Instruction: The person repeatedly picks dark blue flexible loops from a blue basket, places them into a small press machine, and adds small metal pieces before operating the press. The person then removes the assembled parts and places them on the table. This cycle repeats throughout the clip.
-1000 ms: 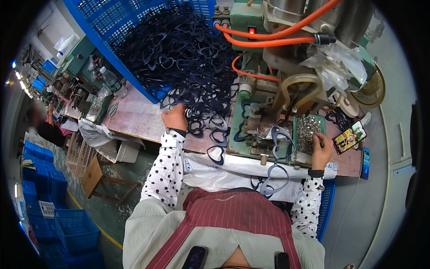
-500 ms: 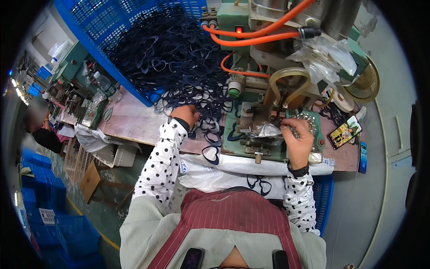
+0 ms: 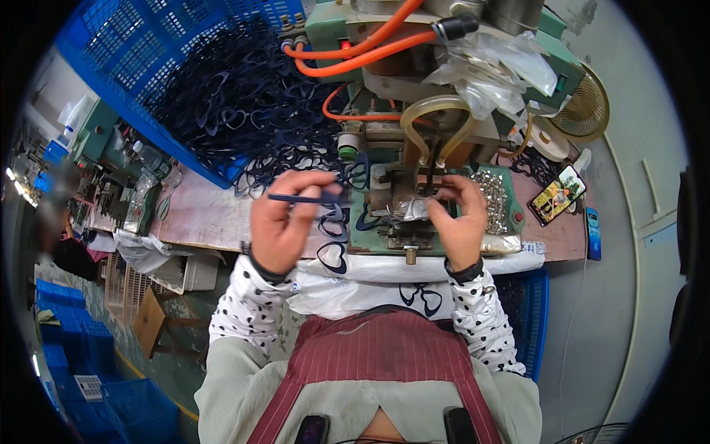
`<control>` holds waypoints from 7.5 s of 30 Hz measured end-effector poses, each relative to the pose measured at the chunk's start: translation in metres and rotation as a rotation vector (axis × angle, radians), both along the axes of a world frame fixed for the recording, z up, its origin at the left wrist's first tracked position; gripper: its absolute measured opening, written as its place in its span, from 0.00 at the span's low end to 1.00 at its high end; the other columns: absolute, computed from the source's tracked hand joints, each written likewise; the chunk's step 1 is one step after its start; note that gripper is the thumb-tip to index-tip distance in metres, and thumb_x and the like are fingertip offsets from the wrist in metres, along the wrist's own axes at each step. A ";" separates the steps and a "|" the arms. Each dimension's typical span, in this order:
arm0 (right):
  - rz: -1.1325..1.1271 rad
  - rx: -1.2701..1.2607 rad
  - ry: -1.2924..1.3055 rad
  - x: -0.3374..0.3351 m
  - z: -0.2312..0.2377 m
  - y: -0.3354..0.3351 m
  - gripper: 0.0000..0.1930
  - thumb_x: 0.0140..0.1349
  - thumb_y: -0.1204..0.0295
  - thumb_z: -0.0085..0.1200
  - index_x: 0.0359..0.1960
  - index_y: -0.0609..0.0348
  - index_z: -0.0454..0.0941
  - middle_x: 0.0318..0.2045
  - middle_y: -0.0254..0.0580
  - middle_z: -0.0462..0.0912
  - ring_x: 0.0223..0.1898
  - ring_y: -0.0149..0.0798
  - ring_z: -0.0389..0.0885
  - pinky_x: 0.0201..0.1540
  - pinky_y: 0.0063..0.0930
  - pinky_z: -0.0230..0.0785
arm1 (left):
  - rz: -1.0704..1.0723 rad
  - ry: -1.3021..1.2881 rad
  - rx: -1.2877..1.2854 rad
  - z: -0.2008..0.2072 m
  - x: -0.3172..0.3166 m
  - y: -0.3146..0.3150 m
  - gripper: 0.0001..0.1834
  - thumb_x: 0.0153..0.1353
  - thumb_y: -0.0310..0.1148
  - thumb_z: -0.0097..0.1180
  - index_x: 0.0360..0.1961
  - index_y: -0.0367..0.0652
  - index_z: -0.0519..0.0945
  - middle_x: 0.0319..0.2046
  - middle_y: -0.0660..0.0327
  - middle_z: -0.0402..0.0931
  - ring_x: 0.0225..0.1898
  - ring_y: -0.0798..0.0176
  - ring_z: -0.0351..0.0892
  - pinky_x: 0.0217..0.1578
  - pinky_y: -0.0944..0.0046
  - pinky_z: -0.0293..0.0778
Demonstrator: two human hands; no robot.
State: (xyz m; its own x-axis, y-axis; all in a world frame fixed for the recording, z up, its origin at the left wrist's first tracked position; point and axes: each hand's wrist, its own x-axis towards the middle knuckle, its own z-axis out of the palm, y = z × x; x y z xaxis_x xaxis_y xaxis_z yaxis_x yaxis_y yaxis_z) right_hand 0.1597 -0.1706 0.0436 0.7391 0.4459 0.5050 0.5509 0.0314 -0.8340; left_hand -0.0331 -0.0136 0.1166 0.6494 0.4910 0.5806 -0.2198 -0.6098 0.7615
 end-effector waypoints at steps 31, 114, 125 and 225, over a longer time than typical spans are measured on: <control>-0.859 -1.074 0.071 0.058 -0.379 -0.322 0.21 0.50 0.64 0.62 0.47 0.54 0.78 0.49 0.43 0.77 0.52 0.46 0.71 0.52 0.44 0.62 | 0.655 0.089 -1.136 -0.241 -0.079 0.094 0.16 0.70 0.45 0.40 0.39 0.46 0.75 0.25 0.69 0.75 0.10 0.78 0.50 0.06 0.76 0.44; -0.622 -0.651 1.061 0.009 -0.440 -0.317 0.31 0.56 0.44 0.54 0.56 0.50 0.74 0.46 0.56 0.81 0.51 0.58 0.78 0.56 0.42 0.68 | 0.193 0.206 -1.155 -0.262 -0.118 0.145 0.19 0.69 0.48 0.41 0.42 0.46 0.77 0.23 0.68 0.77 0.07 0.76 0.53 0.04 0.73 0.48; -0.581 -0.621 0.615 -0.058 -0.344 -0.279 0.32 0.47 0.74 0.54 0.59 0.39 0.70 0.44 0.55 0.82 0.46 0.55 0.81 0.50 0.41 0.72 | 0.387 0.416 -0.564 -0.198 -0.109 -0.048 0.11 0.67 0.34 0.53 0.32 0.37 0.79 0.20 0.64 0.77 0.18 0.77 0.70 0.16 0.73 0.59; -0.892 -1.199 -0.761 0.300 -0.057 -0.271 0.34 0.61 0.74 0.46 0.68 0.25 0.56 0.28 0.45 0.79 0.30 0.48 0.80 0.31 0.43 0.74 | 0.567 0.488 0.851 -0.189 0.063 0.076 0.18 0.55 0.27 0.53 0.49 0.47 0.78 0.42 0.61 0.77 0.43 0.53 0.75 0.40 0.54 0.66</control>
